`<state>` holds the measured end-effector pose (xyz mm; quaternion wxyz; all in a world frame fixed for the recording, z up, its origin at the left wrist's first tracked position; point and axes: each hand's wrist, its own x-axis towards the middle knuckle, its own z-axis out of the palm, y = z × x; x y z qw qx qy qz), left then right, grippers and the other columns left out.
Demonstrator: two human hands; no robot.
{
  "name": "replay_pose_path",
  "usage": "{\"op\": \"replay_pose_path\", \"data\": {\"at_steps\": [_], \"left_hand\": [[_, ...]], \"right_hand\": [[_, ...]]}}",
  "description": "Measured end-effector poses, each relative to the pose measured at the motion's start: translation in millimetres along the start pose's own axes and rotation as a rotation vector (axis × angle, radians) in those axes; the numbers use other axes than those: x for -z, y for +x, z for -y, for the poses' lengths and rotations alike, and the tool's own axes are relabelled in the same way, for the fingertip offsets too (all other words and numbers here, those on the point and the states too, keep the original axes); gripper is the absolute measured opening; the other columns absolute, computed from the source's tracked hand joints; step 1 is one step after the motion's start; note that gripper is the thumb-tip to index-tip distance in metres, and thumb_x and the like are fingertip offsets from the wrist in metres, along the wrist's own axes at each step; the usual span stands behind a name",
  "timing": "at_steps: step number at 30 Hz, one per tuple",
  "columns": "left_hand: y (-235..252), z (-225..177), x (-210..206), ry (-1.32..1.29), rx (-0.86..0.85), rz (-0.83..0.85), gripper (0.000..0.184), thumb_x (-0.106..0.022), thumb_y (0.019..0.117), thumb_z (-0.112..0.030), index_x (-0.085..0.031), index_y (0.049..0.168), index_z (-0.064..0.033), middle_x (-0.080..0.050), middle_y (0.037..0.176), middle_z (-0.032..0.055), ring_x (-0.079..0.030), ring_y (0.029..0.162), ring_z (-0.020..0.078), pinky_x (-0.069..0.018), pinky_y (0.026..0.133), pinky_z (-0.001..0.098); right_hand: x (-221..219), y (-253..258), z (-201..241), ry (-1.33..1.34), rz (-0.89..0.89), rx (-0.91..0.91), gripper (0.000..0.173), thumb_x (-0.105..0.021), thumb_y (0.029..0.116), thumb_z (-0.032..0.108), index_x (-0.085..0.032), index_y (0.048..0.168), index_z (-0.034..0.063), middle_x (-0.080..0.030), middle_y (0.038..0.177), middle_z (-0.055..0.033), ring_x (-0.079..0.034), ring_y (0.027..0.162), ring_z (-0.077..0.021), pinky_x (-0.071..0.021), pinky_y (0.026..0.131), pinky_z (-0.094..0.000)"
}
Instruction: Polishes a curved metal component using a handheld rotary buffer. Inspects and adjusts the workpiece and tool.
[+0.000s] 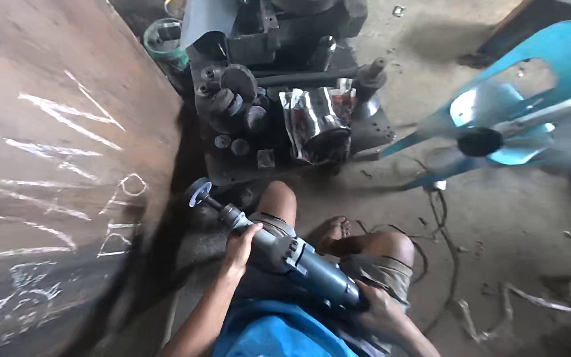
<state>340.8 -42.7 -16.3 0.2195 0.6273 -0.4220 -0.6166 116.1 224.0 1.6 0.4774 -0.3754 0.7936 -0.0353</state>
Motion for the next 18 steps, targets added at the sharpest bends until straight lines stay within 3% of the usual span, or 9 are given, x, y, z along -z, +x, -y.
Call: {"op": "replay_pose_path", "data": {"at_steps": [7,12,18], "left_hand": [[3.8,6.7,4.6,0.020,0.036,-0.006,0.048,-0.078,0.0876,-0.037,-0.067,0.121,-0.0048,-0.071,0.115,0.0101,-0.067,0.111,0.0191,-0.0555,0.097,0.0437],[5.5,7.7,3.2,0.012,0.032,-0.004,0.046,-0.077,0.0888,-0.037,-0.068,0.120,-0.0045,-0.071,0.116,0.0104,-0.066,0.112,0.0194,-0.0553,0.097,0.0441],[19.0,15.4,1.0,0.088,0.074,0.001,0.050,-0.074,0.0899,-0.044,-0.068,0.120,-0.0041,-0.070,0.119,0.0123,-0.064,0.116,0.0226,-0.0527,0.099,0.0481]], "right_hand": [[5.3,8.9,-1.4,-0.085,-0.070,0.065,0.053,-0.081,0.0744,0.043,-0.069,0.117,0.0127,-0.074,0.096,-0.0117,-0.072,0.094,-0.0321,-0.0570,0.084,-0.0594],[10.1,11.2,-0.7,-0.125,-0.138,0.081,0.054,-0.082,0.0721,0.039,-0.069,0.118,0.0134,-0.074,0.101,-0.0122,-0.072,0.096,-0.0336,-0.0564,0.084,-0.0614],[16.5,20.0,5.9,-0.209,-0.116,0.032,0.054,-0.079,0.0766,0.034,-0.067,0.125,0.0140,-0.074,0.111,-0.0123,-0.070,0.105,-0.0346,-0.0549,0.089,-0.0618]]}}
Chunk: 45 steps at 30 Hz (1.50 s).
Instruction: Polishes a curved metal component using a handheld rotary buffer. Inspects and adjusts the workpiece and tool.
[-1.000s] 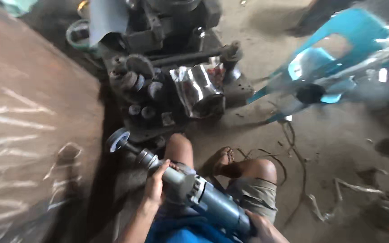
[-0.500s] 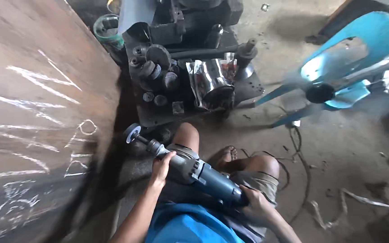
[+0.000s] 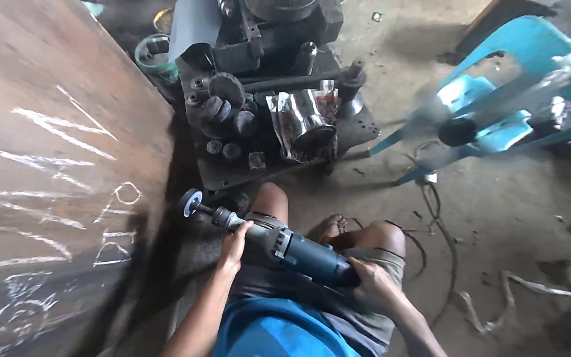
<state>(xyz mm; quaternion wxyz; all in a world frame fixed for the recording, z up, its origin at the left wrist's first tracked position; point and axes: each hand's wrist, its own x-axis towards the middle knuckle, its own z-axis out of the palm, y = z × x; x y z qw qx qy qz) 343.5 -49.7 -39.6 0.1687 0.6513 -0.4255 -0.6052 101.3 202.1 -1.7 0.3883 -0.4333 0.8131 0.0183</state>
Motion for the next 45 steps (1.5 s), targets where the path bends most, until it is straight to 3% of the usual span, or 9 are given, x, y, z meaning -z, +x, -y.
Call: {"op": "replay_pose_path", "data": {"at_steps": [6,11,18,26,45], "left_hand": [[10.4,1.6,-2.8,0.087,-0.020,0.022,0.050,-0.070,0.0939,-0.048,-0.069,0.118,-0.0048,-0.070,0.118,0.0113,-0.064,0.116,0.0207,-0.0520,0.100,0.0478],[5.4,-2.2,-5.2,0.197,-0.030,0.003,0.055,-0.066,0.0960,-0.052,-0.069,0.116,-0.0012,-0.069,0.120,0.0158,-0.063,0.118,0.0253,-0.0493,0.101,0.0518],[5.7,-3.1,-5.2,0.264,-0.055,0.025,0.056,-0.066,0.0961,-0.055,-0.069,0.115,-0.0027,-0.070,0.117,0.0138,-0.064,0.116,0.0223,-0.0498,0.100,0.0491],[8.8,-0.1,-2.7,0.243,-0.084,0.038,0.056,-0.066,0.0968,-0.052,-0.066,0.124,-0.0034,-0.069,0.124,0.0125,-0.062,0.121,0.0197,-0.0486,0.105,0.0455],[14.3,9.5,-2.2,0.247,-0.181,0.031,0.051,-0.064,0.0986,-0.048,-0.067,0.123,-0.0037,-0.070,0.121,0.0100,-0.064,0.119,0.0157,-0.0498,0.105,0.0413]], "right_hand": [[-3.8,10.1,-0.3,-0.024,-0.001,-0.013,0.054,-0.078,0.0783,0.036,-0.066,0.126,0.0143,-0.073,0.115,-0.0110,-0.069,0.109,-0.0336,-0.0543,0.092,-0.0601],[-7.6,12.9,-2.7,-0.013,-0.001,-0.022,0.057,-0.079,0.0775,0.040,-0.067,0.127,0.0153,-0.072,0.117,-0.0112,-0.069,0.109,-0.0343,-0.0542,0.091,-0.0619],[-9.1,12.6,-7.8,-0.016,-0.028,-0.010,0.058,-0.080,0.0768,0.042,-0.067,0.127,0.0153,-0.073,0.115,-0.0109,-0.070,0.108,-0.0339,-0.0545,0.090,-0.0615],[-14.9,11.4,-3.5,-0.029,-0.058,-0.029,0.056,-0.081,0.0766,0.040,-0.068,0.125,0.0146,-0.074,0.111,-0.0121,-0.071,0.104,-0.0356,-0.0541,0.088,-0.0624],[-20.2,7.7,1.0,-0.043,-0.114,-0.033,0.056,-0.081,0.0748,0.035,-0.068,0.125,0.0150,-0.075,0.109,-0.0126,-0.073,0.096,-0.0374,-0.0555,0.080,-0.0630]]}}
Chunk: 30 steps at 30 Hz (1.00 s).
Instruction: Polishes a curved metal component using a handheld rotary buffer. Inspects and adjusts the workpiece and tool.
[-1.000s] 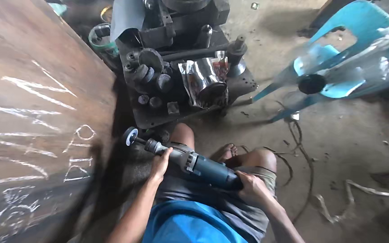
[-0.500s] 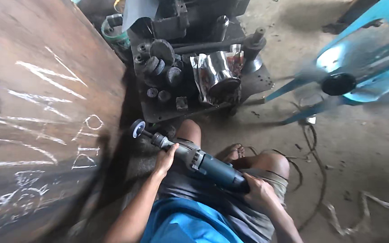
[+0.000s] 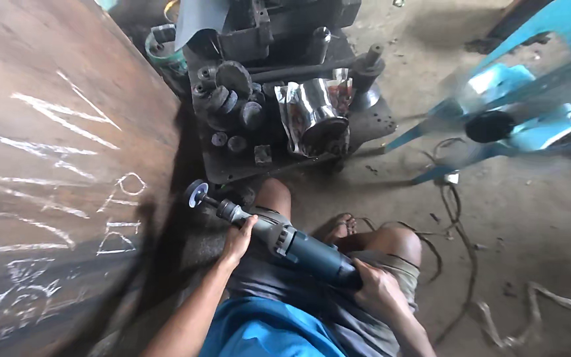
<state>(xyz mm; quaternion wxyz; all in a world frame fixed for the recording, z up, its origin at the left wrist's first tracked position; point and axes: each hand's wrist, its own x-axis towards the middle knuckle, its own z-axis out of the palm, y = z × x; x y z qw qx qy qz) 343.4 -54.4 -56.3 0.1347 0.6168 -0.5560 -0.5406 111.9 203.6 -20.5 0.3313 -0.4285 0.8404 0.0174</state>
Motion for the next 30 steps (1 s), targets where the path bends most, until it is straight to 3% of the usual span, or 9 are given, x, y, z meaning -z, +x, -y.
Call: {"op": "replay_pose_path", "data": {"at_steps": [6,16,23,30], "left_hand": [[-0.5,1.8,2.1,0.017,-0.064,0.027,0.053,-0.062,0.1001,-0.048,-0.063,0.130,-0.0037,-0.069,0.125,0.0095,-0.062,0.122,0.0136,-0.0488,0.108,0.0379],[-1.1,2.3,3.0,0.053,-0.109,0.023,0.048,-0.060,0.1023,-0.044,-0.065,0.127,-0.0041,-0.070,0.122,0.0086,-0.063,0.120,0.0111,-0.0489,0.107,0.0352],[-0.2,5.5,3.5,0.106,-0.107,0.025,0.053,-0.057,0.1028,-0.049,-0.065,0.129,-0.0044,-0.069,0.126,0.0092,-0.062,0.124,0.0132,-0.0472,0.110,0.0376],[-1.6,5.7,2.7,0.087,-0.128,0.007,0.052,-0.058,0.1019,-0.047,-0.065,0.128,-0.0027,-0.070,0.125,0.0106,-0.062,0.123,0.0139,-0.0480,0.109,0.0378]], "right_hand": [[-2.7,-0.4,-0.6,-0.012,-0.014,0.002,0.054,-0.082,0.0737,0.035,-0.069,0.122,0.0150,-0.075,0.107,-0.0112,-0.073,0.095,-0.0355,-0.0563,0.078,-0.0613],[-1.9,0.0,-0.3,-0.014,-0.005,-0.005,0.052,-0.081,0.0749,0.038,-0.068,0.120,0.0164,-0.076,0.101,-0.0110,-0.074,0.094,-0.0346,-0.0564,0.079,-0.0599],[-1.7,-0.3,-0.9,-0.022,0.019,-0.018,0.056,-0.081,0.0754,0.043,-0.067,0.124,0.0185,-0.076,0.102,-0.0101,-0.073,0.096,-0.0338,-0.0564,0.081,-0.0593],[-1.7,-2.3,-0.2,-0.006,0.026,-0.025,0.058,-0.080,0.0756,0.036,-0.066,0.129,0.0178,-0.076,0.107,-0.0116,-0.073,0.096,-0.0359,-0.0561,0.080,-0.0616]]}}
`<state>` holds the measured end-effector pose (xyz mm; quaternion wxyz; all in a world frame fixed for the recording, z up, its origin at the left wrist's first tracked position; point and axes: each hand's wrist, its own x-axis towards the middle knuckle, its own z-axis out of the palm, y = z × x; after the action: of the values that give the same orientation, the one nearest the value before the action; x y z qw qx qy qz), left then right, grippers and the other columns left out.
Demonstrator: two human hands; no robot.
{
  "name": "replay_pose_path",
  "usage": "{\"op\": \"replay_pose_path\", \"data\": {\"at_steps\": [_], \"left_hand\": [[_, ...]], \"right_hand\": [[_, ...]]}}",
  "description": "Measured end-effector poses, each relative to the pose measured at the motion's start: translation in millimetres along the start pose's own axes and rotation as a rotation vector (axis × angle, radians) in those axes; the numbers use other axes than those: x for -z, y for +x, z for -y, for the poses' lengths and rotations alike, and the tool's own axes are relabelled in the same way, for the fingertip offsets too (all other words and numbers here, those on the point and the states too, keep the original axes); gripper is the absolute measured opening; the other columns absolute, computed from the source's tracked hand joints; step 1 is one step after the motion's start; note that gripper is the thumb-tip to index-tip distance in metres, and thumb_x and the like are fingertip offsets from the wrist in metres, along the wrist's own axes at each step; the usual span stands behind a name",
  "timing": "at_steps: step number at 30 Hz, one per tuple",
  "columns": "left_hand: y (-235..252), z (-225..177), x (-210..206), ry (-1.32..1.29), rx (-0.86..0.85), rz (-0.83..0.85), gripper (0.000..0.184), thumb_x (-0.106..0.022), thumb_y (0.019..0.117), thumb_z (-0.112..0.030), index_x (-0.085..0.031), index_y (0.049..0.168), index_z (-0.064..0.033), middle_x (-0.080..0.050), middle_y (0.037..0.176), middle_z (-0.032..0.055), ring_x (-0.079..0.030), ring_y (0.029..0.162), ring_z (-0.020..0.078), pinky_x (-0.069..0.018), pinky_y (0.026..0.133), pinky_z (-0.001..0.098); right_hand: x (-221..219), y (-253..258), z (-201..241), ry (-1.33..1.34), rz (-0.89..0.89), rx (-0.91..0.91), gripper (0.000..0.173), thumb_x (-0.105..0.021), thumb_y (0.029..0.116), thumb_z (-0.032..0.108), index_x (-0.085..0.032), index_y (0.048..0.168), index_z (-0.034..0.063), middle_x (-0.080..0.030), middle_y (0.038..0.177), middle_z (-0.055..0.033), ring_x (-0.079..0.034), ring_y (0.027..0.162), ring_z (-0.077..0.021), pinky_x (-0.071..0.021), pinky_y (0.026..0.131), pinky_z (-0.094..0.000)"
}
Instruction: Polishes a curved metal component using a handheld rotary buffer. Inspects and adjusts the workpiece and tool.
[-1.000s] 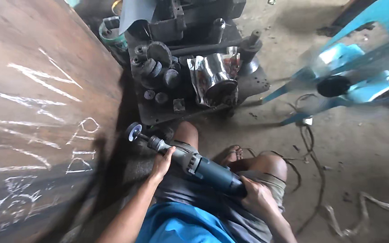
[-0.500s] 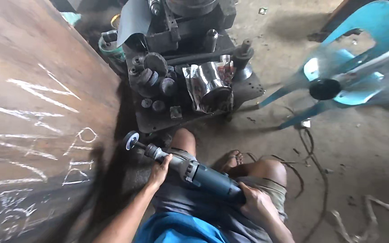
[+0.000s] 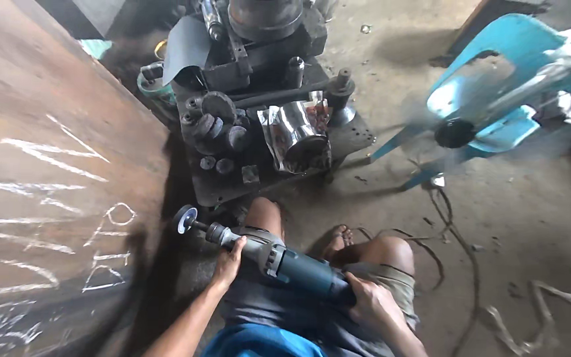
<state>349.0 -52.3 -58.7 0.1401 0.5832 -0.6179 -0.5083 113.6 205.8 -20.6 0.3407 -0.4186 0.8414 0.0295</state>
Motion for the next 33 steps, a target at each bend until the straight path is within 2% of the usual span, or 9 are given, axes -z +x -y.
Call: {"op": "replay_pose_path", "data": {"at_steps": [7,13,22,25,33], "left_hand": [[-1.5,-1.3,-1.5,-0.003,0.021,-0.016,0.052,-0.060,0.1016,-0.046,-0.063,0.130,-0.0025,-0.069,0.125,0.0111,-0.062,0.122,0.0138,-0.0475,0.109,0.0378],[-1.2,0.1,-0.8,0.010,0.016,-0.013,0.055,-0.059,0.1005,-0.050,-0.063,0.130,-0.0038,-0.069,0.125,0.0104,-0.062,0.123,0.0136,-0.0475,0.109,0.0378],[-2.3,-3.0,-0.8,-0.009,0.028,-0.013,0.052,-0.059,0.1018,-0.048,-0.064,0.128,-0.0033,-0.069,0.124,0.0103,-0.062,0.121,0.0133,-0.0478,0.108,0.0373],[-2.1,-2.4,-2.8,-0.047,0.006,-0.030,0.050,-0.061,0.1007,-0.044,-0.063,0.128,-0.0021,-0.070,0.123,0.0093,-0.063,0.120,0.0116,-0.0491,0.107,0.0350],[-2.7,-3.5,-3.0,-0.062,-0.002,-0.036,0.047,-0.062,0.1009,-0.041,-0.064,0.126,-0.0017,-0.071,0.120,0.0084,-0.064,0.116,0.0095,-0.0499,0.105,0.0334]], "right_hand": [[0.0,0.9,-0.4,-0.003,0.007,0.005,0.057,-0.080,0.0757,0.037,-0.066,0.128,0.0185,-0.075,0.108,-0.0106,-0.073,0.098,-0.0348,-0.0560,0.081,-0.0605],[-2.7,1.1,-1.3,-0.006,-0.029,0.023,0.056,-0.081,0.0738,0.039,-0.067,0.125,0.0181,-0.076,0.102,-0.0096,-0.074,0.094,-0.0331,-0.0567,0.079,-0.0592],[0.5,1.4,0.2,-0.001,-0.008,0.014,0.055,-0.080,0.0743,0.039,-0.067,0.124,0.0188,-0.076,0.103,-0.0088,-0.073,0.095,-0.0327,-0.0566,0.079,-0.0586],[3.1,1.6,1.0,0.000,0.026,-0.003,0.058,-0.080,0.0748,0.039,-0.065,0.128,0.0190,-0.075,0.107,-0.0102,-0.072,0.098,-0.0348,-0.0560,0.081,-0.0603],[1.7,2.8,0.3,0.003,0.018,0.004,0.057,-0.080,0.0744,0.039,-0.066,0.126,0.0195,-0.075,0.105,-0.0099,-0.073,0.096,-0.0341,-0.0563,0.080,-0.0600]]}}
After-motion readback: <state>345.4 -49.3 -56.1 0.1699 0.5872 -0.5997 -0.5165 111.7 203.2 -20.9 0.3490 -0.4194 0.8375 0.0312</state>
